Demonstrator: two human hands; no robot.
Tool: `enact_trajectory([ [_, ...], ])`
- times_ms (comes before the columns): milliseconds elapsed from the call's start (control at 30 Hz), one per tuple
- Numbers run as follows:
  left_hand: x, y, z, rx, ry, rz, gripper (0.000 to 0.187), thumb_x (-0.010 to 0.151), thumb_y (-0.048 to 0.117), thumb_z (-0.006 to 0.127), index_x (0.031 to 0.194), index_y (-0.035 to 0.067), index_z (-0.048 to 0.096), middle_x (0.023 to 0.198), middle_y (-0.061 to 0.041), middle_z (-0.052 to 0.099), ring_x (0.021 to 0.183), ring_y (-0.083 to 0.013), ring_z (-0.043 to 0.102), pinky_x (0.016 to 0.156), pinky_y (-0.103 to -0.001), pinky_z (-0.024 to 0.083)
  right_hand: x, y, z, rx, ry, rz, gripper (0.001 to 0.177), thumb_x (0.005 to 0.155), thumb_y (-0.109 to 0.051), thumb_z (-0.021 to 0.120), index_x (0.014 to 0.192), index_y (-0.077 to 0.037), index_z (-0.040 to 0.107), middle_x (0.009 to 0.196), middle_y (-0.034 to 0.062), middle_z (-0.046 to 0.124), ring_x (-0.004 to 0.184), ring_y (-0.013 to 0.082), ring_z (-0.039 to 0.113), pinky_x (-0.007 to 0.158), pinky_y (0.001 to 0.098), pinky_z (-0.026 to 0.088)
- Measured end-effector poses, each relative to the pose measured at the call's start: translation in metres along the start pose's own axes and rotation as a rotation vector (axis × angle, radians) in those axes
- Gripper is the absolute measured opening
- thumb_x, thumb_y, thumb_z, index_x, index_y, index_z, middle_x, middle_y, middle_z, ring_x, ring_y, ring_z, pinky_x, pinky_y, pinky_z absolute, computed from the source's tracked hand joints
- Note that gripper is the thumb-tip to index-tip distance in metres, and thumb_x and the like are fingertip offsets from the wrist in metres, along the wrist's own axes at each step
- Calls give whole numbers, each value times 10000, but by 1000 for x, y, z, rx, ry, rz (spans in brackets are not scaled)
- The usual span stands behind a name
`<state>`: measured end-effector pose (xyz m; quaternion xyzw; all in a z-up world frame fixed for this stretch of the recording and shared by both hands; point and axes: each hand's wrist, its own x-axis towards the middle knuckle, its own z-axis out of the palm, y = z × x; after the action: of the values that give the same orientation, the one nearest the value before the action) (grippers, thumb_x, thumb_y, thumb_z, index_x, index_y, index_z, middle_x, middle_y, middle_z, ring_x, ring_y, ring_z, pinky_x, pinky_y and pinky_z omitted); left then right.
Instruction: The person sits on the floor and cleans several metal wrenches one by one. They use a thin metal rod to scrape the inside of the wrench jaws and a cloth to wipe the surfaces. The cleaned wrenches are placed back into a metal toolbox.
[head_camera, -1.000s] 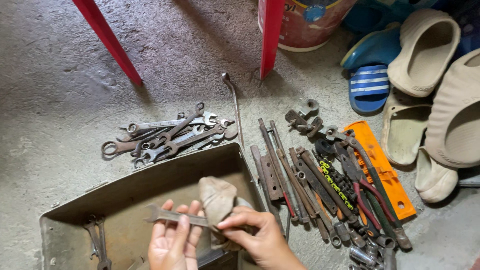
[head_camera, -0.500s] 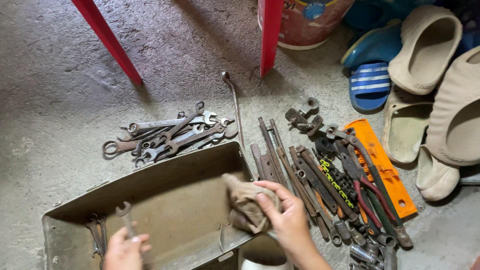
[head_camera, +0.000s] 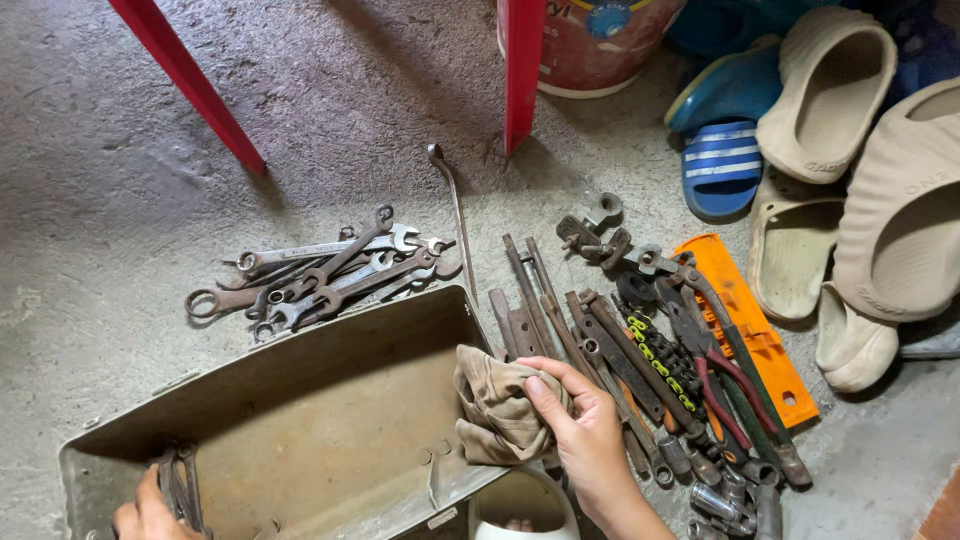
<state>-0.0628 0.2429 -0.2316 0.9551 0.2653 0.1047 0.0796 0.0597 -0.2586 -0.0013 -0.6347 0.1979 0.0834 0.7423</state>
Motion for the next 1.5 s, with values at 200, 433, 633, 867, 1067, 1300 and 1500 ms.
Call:
enact_trajectory([
  [200, 34, 86, -77, -95, 125, 222, 420, 945, 35, 700, 1342, 173, 682, 1141, -122, 639, 1040, -318, 644, 982, -397, 544, 9, -6, 37, -268, -77, -41, 261, 894, -179, 690, 1119, -89, 790, 963, 68, 821, 763, 133, 727, 684, 297, 576],
  [433, 97, 172, -119, -242, 8, 517, 592, 865, 331, 648, 1378, 51, 558, 1379, -210, 557, 1339, -411, 458, 1124, -571, 291, 18, 18, 72, -788, -391, -471, 229, 886, -176, 723, 1094, -85, 752, 929, 163, 749, 841, 364, 716, 746, 421, 559],
  [633, 105, 177, -90, -201, -169, 443, 431, 915, 342, 627, 1303, 155, 654, 1288, -136, 622, 1375, -351, 459, 1234, -594, 232, 14, 37, 64, -961, -301, -426, 167, 903, -170, 688, 1043, -88, 731, 919, 177, 730, 842, 407, 691, 734, 488, 542],
  [867, 128, 181, -103, -257, -346, 395, 389, 1039, 305, 512, 1346, 120, 663, 1253, -186, 684, 1261, -357, 599, 1126, -536, 398, 12, 41, 63, -922, -299, -488, 182, 893, -142, 684, 1062, -81, 712, 932, 168, 730, 853, 402, 691, 741, 475, 549],
  [1067, 175, 249, -75, -340, -395, 462, 475, 928, 325, 637, 1314, 48, 638, 1310, -214, 663, 1215, -376, 615, 1029, -458, 468, 10, 32, 59, -907, -301, -533, 185, 903, -115, 681, 1083, -72, 693, 891, 166, 707, 825, 397, 686, 711, 472, 541],
  [1300, 202, 293, 15, -389, -596, 574, 393, 966, 288, 617, 1338, 191, 699, 1551, -259, 356, 1368, -444, 425, 1112, -461, 359, 9, 32, 57, -932, -331, -517, 201, 907, -118, 685, 1106, -89, 692, 877, 159, 702, 807, 386, 687, 717, 469, 547],
  [1500, 199, 298, 14, -125, -609, 508, 348, 911, 263, 710, 1250, 186, 726, 1344, -176, 584, 1270, -363, 560, 1109, -431, 434, 4, 32, 62, -919, -332, -488, 187, 914, -120, 693, 1098, -85, 693, 890, 157, 710, 807, 390, 684, 710, 478, 535],
])
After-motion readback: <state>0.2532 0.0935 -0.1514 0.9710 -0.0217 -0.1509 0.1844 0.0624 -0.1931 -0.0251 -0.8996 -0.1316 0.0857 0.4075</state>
